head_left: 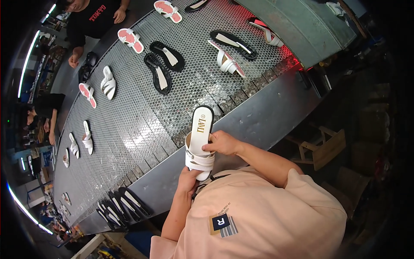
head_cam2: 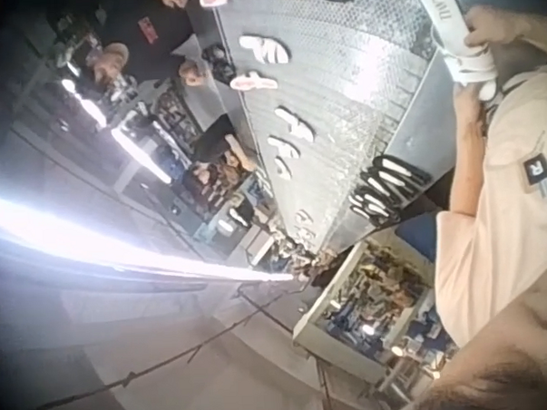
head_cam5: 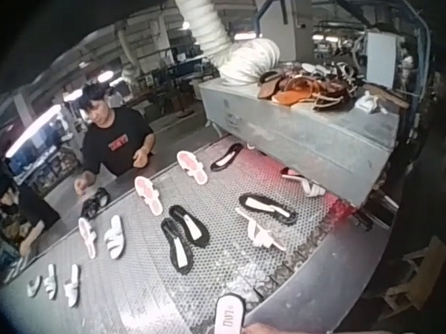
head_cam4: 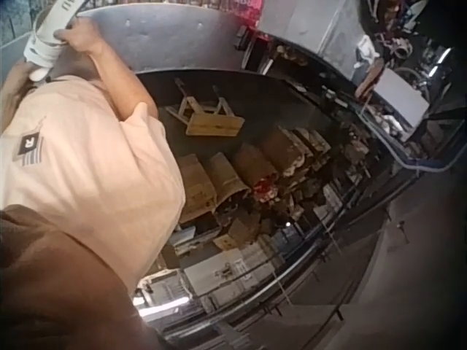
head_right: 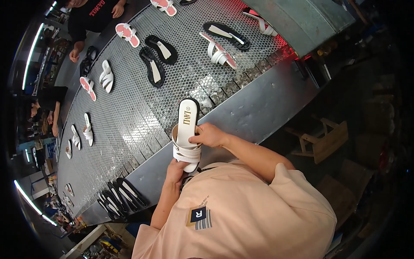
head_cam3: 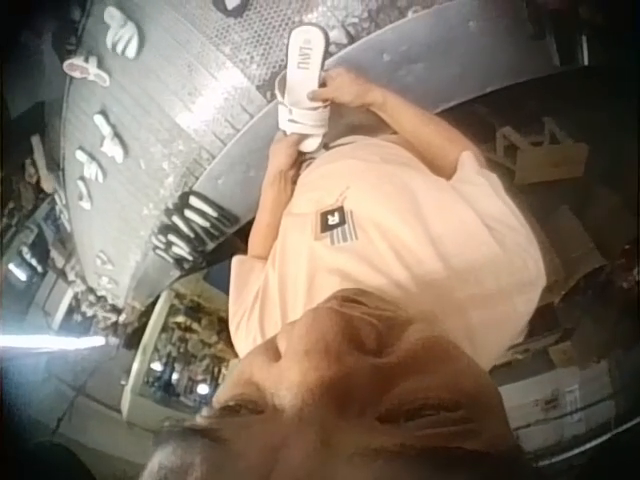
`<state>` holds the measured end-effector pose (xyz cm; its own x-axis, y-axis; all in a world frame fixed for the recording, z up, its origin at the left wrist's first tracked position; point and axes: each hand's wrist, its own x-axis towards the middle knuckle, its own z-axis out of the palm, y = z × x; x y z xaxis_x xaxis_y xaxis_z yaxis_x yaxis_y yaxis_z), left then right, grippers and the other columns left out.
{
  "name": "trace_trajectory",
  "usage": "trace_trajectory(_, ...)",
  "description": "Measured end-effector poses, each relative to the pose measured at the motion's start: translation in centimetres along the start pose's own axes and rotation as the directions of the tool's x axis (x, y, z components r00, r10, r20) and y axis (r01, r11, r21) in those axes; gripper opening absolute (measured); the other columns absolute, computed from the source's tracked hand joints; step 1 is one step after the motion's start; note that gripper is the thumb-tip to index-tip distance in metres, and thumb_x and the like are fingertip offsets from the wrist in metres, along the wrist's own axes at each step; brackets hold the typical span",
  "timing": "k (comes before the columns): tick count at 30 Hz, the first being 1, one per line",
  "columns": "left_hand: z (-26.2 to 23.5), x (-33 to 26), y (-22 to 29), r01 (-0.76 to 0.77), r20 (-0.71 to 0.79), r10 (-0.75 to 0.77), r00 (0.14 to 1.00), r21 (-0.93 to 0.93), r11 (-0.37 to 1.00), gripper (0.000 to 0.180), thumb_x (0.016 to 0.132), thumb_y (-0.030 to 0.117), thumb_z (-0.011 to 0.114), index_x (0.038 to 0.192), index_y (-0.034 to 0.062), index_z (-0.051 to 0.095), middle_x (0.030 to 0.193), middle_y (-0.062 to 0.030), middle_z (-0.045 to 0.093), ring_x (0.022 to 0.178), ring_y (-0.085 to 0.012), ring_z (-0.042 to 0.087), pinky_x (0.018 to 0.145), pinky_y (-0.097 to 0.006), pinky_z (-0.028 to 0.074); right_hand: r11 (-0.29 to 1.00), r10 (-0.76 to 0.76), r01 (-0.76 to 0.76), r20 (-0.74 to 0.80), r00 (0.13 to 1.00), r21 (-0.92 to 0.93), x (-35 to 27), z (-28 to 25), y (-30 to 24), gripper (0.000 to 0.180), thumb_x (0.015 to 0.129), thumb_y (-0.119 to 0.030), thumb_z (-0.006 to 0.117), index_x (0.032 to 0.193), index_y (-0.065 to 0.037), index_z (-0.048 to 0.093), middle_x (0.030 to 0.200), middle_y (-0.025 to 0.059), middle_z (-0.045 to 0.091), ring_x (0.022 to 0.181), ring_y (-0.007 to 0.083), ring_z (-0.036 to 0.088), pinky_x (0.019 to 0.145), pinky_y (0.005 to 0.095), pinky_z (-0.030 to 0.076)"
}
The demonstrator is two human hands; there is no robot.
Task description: Inspecting and aligning uppers and insoles of sandals on a production conveyor belt.
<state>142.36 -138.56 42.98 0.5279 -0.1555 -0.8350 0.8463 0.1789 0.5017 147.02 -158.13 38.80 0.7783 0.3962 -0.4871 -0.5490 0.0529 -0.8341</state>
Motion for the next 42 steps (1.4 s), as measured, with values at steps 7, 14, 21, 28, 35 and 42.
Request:
trace_trajectory(7, -3.9, 2.7, -2.8, 0.067, -0.002, -0.068, 0.998, -0.149, 0.987, 0.033, 0.084, 0.013, 0.057, 0.117, 0.0113, 0.053, 0.102, -0.004, 0.064, 0.082, -0.0187, 0.063, 0.059, -0.031, 0.049, 0.947, 0.192, -0.159, -0.094, 0.977, 0.279, -0.3, -1.6, 2.9, 0.034, 0.087, -0.032, 0.065, 0.107, -0.004, 0.062, 0.094, 0.0058, 0.066, 0.08, 0.0135, 0.062, 0.068, 0.0264, 0.049)
trace_trajectory(14, -5.8, 8.6, 3.7, -0.153, -0.192, 0.077, 0.978, -0.422, 0.894, 0.029, 0.087, 0.016, 0.055, 0.116, 0.0135, 0.052, 0.097, -0.0021, 0.063, 0.081, -0.0168, 0.062, 0.057, -0.031, 0.047, 0.96, 0.249, -0.212, -0.212, 0.945, 0.182, -3.5, -5.8, 6.3, 0.032, 0.087, -0.028, 0.065, 0.106, -0.002, 0.061, 0.094, 0.0069, 0.066, 0.08, 0.0132, 0.062, 0.068, 0.0248, 0.049)
trace_trajectory(21, -11.1, 15.6, 16.1, -0.495, -0.468, 0.343, 0.815, -0.252, 0.832, 0.035, 0.091, 0.023, 0.053, 0.118, 0.0006, 0.047, 0.113, -0.0162, 0.055, 0.086, -0.0256, 0.061, 0.058, -0.028, 0.05, 0.965, 0.24, -0.213, -0.182, 0.954, 0.153, -3.1, -6.0, 5.8, 0.032, 0.086, -0.023, 0.065, 0.108, -0.001, 0.06, 0.092, 0.0066, 0.065, 0.08, 0.0124, 0.061, 0.068, 0.024, 0.049)
trace_trajectory(28, -11.4, 15.0, 3.5, -0.392, -0.468, 0.582, 0.665, 0.444, 0.806, 0.032, 0.084, 0.021, 0.061, 0.105, -0.0027, 0.061, 0.082, -0.0064, 0.064, 0.079, -0.0184, 0.061, 0.064, -0.029, 0.047, 0.899, -0.229, -0.101, -0.653, 0.722, -0.427, -1.4, -10.8, 4.8, 0.062, 0.073, -0.024, 0.077, 0.122, 0.003, 0.049, 0.112, 0.0137, 0.057, 0.098, 0.0203, 0.057, 0.078, 0.0294, 0.048)
trace_trajectory(35, -6.6, 11.9, -4.6, -0.295, -0.113, 0.872, 0.477, 0.914, 0.279, 0.032, 0.079, 0.021, 0.064, 0.103, 0.001, 0.063, 0.119, -0.0186, 0.056, 0.113, -0.0334, 0.05, 0.1, -0.043, 0.035, 0.501, -0.614, -0.289, -0.571, 0.545, -0.816, 3.4, -18.8, -3.2, 0.071, 0.073, -0.029, 0.073, 0.133, -0.007, 0.042, 0.133, 0.0176, 0.042, 0.123, 0.0347, 0.042, 0.099, 0.0427, 0.038)
trace_trajectory(42, -3.9, 12.0, -4.6, -0.235, -0.128, 0.831, 0.541, 0.926, 0.295, 0.038, 0.078, 0.025, 0.065, 0.11, 0.0045, 0.06, 0.128, -0.018, 0.048, 0.121, -0.0336, 0.042, 0.106, -0.055, 0.022, 0.72, -0.483, -0.141, -0.637, 0.6, -0.679, 6.9, -22.0, -2.2, 0.033, 0.083, -0.018, 0.054, 0.112, -0.003, 0.061, 0.105, 0.0167, 0.063, 0.1, 0.0323, 0.06, 0.087, 0.0366, 0.046)
